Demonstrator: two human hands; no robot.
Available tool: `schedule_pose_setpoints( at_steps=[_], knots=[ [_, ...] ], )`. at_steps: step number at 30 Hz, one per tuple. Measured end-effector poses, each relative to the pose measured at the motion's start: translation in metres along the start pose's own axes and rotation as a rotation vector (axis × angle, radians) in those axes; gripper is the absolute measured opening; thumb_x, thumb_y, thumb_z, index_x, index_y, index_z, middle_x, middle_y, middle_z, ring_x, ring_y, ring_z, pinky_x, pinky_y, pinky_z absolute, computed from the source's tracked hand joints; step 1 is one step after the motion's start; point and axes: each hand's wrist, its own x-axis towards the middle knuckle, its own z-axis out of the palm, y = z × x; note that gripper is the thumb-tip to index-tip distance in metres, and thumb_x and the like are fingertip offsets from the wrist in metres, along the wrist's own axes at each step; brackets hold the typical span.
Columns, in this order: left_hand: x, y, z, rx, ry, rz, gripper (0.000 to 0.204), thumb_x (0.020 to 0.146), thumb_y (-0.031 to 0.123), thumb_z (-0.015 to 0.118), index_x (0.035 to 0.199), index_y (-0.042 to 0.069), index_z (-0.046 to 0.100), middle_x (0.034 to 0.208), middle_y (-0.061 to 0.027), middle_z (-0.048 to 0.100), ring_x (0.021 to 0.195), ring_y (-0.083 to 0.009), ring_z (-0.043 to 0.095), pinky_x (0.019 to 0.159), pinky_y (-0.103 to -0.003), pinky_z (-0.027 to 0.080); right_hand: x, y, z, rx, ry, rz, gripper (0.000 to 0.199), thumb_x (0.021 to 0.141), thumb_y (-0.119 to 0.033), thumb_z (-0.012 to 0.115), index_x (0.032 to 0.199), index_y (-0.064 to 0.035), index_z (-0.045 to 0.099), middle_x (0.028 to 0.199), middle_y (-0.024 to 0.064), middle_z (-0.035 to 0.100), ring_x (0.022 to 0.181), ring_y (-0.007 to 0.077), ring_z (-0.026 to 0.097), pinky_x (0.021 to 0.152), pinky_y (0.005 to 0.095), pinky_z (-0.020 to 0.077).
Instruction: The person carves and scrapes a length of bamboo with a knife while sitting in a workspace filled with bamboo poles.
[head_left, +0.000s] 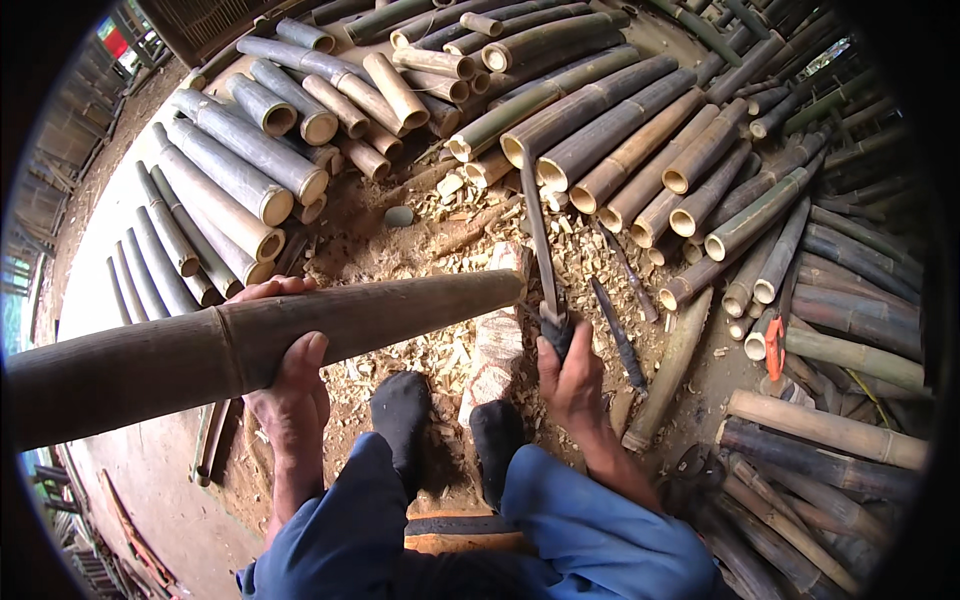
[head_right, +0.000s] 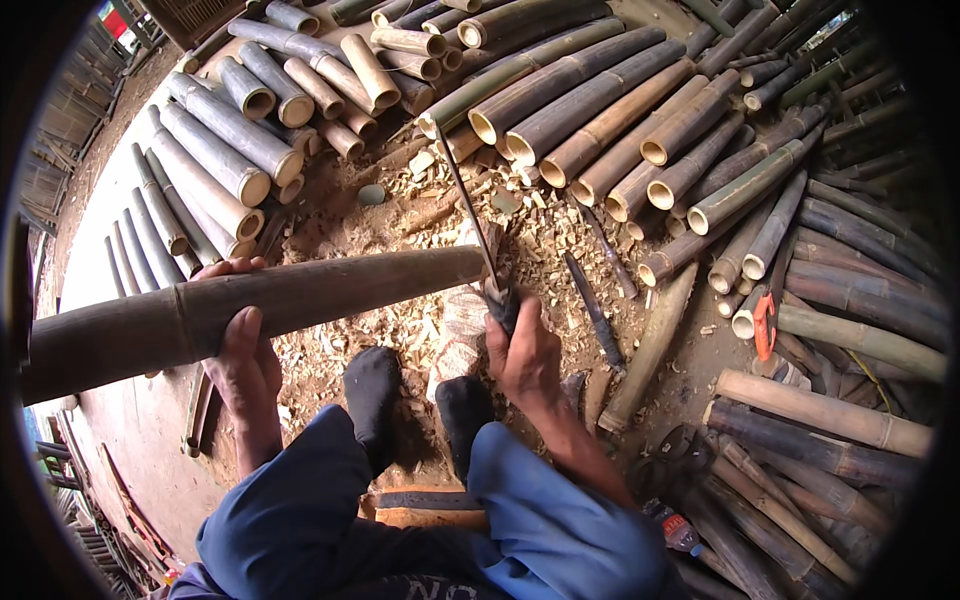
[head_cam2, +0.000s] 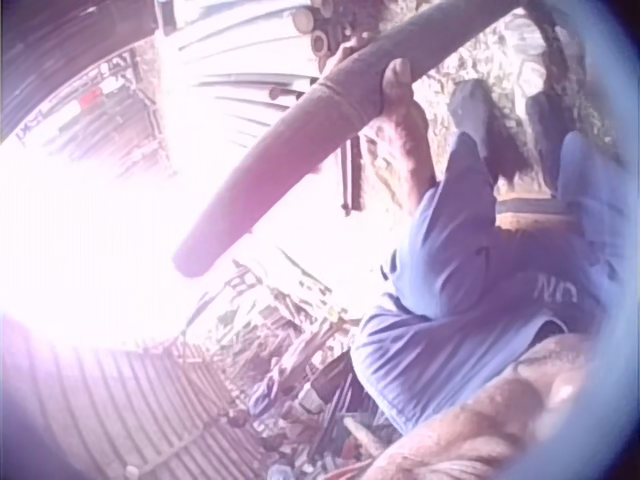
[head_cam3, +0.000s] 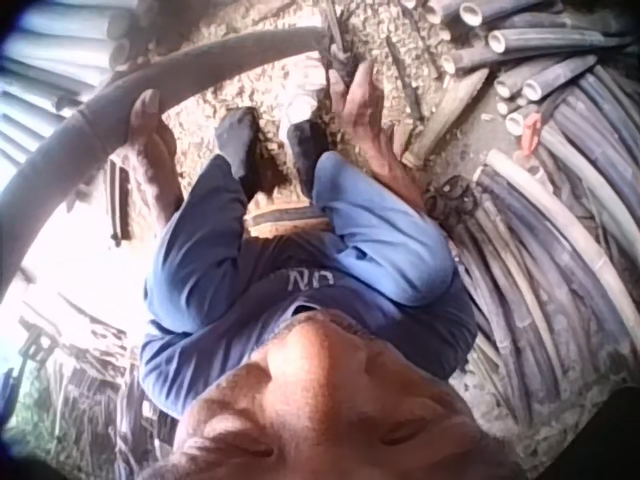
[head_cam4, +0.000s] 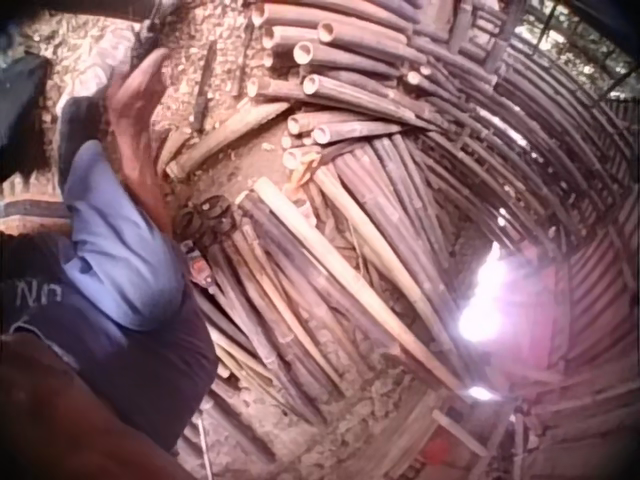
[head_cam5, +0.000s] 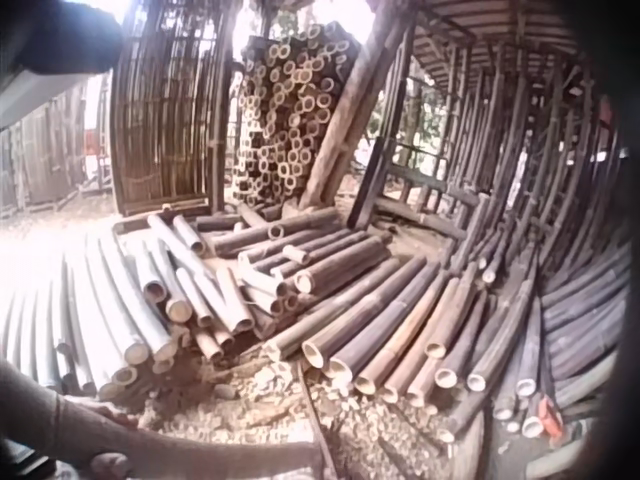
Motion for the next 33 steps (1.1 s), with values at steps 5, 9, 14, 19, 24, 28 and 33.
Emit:
schedule_pose_setpoints(
  at_steps=[5,9,14,19,24,28,33],
  knots=[
    [0.003,-0.004,0.008,-0.017,0.016,0.010,0.057,0.083,0.006,0.073,0.134,-0.002,0.050,0.123,-0.0166,0.063,0.122,-0.0292,0.062,0.111,-0.046,0.046,-0.018,0.075,0.016,-0.528,-0.370,0.387,0.033,0.105,-0.029,0.056,0.114,-0.0008,0.042,0.077,0.0252,0.069,0.067,0.0458,0.070,0.057,0.0541,0.0549],
    [0.004,0.004,-0.001,0.037,0.102,-0.030,0.057,0.083,0.006,0.073,0.134,-0.004,0.050,0.122,-0.0190,0.064,0.119,-0.0295,0.063,0.110,-0.045,0.048,-0.011,0.023,0.013,-0.212,-0.200,0.213,0.032,0.104,-0.027,0.057,0.113,0.0001,0.044,0.077,0.0241,0.068,0.066,0.0449,0.070,0.053,0.0517,0.0547],
    [0.004,-0.001,0.008,0.031,0.125,-0.032,0.058,0.083,0.006,0.073,0.135,-0.004,0.050,0.123,-0.0196,0.064,0.118,-0.0300,0.064,0.110,-0.045,0.048,-0.019,0.056,0.032,-0.499,-0.292,0.306,0.026,0.103,-0.024,0.058,0.112,-0.0031,0.046,0.076,0.0220,0.068,0.066,0.0459,0.069,0.053,0.0506,0.0523],
    [0.006,0.000,-0.005,0.012,0.035,0.007,0.059,0.082,0.008,0.076,0.135,-0.001,0.050,0.124,-0.0177,0.063,0.122,-0.0306,0.062,0.111,-0.047,0.047,0.000,0.030,0.012,-0.252,-0.306,0.301,0.029,0.105,-0.026,0.056,0.112,0.0006,0.046,0.076,0.0259,0.065,0.067,0.0461,0.067,0.056,0.0488,0.0520],
    [0.012,-0.005,-0.013,-0.052,-0.114,0.065,0.063,0.077,0.009,0.082,0.132,0.003,0.051,0.121,-0.0139,0.062,0.121,-0.0305,0.061,0.110,-0.048,0.047,0.012,-0.007,-0.004,-0.119,-0.152,0.093,0.027,0.104,-0.023,0.058,0.110,0.0010,0.048,0.073,0.0249,0.065,0.064,0.0437,0.067,0.054,0.0496,0.0495],
    [0.011,-0.001,0.001,-0.094,-0.073,0.024,0.070,0.069,0.011,0.089,0.128,0.007,0.052,0.119,-0.0121,0.061,0.118,-0.0285,0.062,0.107,-0.045,0.050,0.001,0.071,0.009,-0.340,-0.420,0.432,0.026,0.103,-0.024,0.059,0.109,-0.0016,0.048,0.071,0.0207,0.067,0.060,0.0424,0.066,0.052,0.0489,0.0509],
    [0.010,-0.003,-0.012,-0.021,-0.045,0.058,0.063,0.078,0.010,0.081,0.133,0.002,0.051,0.122,-0.0142,0.062,0.122,-0.0303,0.061,0.111,-0.047,0.047,0.000,0.020,-0.004,-0.243,-0.257,0.163,0.030,0.104,-0.025,0.058,0.118,-0.0005,0.048,0.073,0.0239,0.066,0.063,0.0433,0.068,0.053,0.0495,0.0518]
  ],
)
